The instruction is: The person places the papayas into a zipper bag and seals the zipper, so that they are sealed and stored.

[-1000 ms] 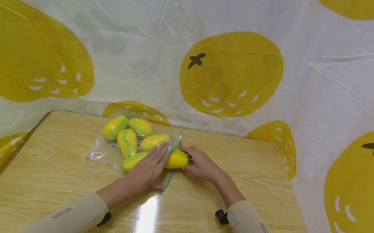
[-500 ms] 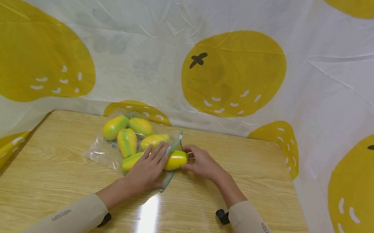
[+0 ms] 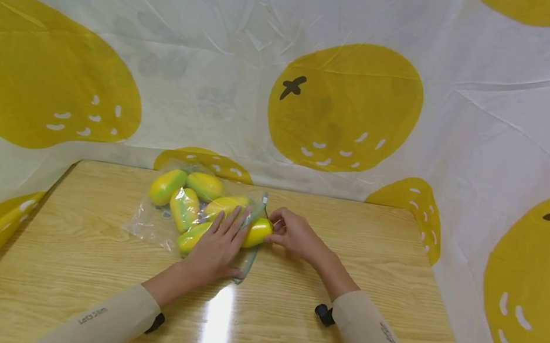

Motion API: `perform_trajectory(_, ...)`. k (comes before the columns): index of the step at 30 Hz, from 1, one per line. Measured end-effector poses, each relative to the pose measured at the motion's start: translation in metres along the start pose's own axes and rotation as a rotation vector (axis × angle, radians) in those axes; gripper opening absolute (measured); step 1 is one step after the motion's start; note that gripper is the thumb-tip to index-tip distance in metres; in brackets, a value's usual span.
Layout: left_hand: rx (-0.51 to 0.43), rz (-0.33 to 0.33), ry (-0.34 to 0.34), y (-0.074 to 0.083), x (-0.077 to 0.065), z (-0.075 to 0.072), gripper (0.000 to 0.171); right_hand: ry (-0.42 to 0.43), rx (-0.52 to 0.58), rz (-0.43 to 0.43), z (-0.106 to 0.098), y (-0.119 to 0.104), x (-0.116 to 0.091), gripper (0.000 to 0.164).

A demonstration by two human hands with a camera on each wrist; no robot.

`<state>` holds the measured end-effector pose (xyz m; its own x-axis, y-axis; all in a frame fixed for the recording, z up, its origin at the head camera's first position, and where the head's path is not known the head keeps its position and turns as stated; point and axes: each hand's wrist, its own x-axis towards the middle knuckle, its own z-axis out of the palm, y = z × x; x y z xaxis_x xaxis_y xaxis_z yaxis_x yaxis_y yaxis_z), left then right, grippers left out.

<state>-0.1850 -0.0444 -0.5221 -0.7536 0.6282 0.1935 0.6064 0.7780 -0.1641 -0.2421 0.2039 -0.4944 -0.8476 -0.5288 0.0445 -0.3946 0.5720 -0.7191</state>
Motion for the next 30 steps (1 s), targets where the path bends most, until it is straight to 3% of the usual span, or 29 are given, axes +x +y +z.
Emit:
perform_trajectory(10,-0.011,0.031,0.009,0.000,0.000,0.000,0.143,0.043,0.078,-0.032,0.005,0.002,0.012,0.040)
perform_trajectory(16,-0.001,0.039,0.010,-0.001,0.001,0.000,0.142,0.135,0.112,0.034,0.011,0.000,0.016,0.035)
perform_trajectory(30,0.026,0.051,-0.020,0.001,0.000,-0.001,0.137,0.213,-0.066,0.113,0.015,0.002,0.024,0.034)
